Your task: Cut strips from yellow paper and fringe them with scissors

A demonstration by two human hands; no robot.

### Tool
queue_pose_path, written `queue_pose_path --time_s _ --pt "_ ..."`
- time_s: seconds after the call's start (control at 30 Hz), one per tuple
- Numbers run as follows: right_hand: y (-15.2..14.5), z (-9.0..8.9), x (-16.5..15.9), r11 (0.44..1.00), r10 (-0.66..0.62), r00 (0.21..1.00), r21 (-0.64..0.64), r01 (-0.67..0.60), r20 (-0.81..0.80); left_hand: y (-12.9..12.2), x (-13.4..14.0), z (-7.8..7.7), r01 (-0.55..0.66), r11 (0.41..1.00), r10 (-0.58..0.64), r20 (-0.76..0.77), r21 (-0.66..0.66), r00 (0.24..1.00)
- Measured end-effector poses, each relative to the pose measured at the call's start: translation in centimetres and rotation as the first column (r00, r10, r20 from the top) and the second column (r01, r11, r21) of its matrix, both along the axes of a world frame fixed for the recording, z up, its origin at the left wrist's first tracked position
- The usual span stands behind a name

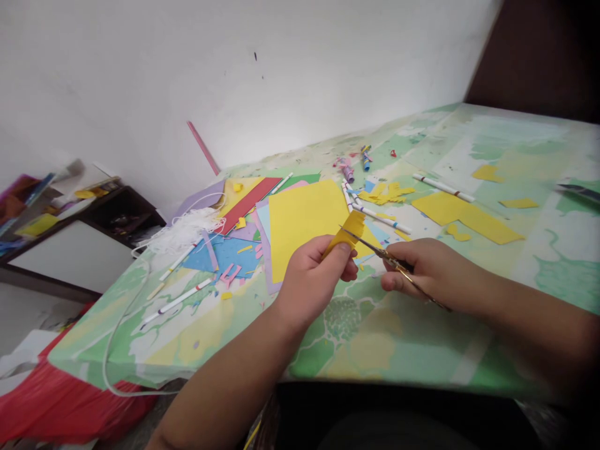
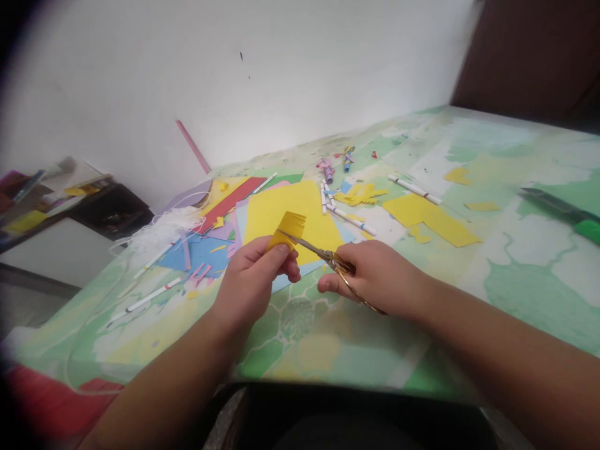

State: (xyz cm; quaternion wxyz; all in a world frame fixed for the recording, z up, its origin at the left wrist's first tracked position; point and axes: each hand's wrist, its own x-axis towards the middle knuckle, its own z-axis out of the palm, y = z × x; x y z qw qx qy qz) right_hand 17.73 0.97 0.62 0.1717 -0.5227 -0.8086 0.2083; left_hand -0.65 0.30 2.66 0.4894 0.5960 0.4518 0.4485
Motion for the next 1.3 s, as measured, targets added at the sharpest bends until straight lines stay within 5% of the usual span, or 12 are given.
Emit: queue_pose_path --time_s 1.3 --pt "-0.49 0.42 0.05 0.993 0.089 0.991 -0.069 -0.097 -0.102 0.01 -0.13 0.18 0.012 1.000 -0.009 0.163 -0.014 0.987"
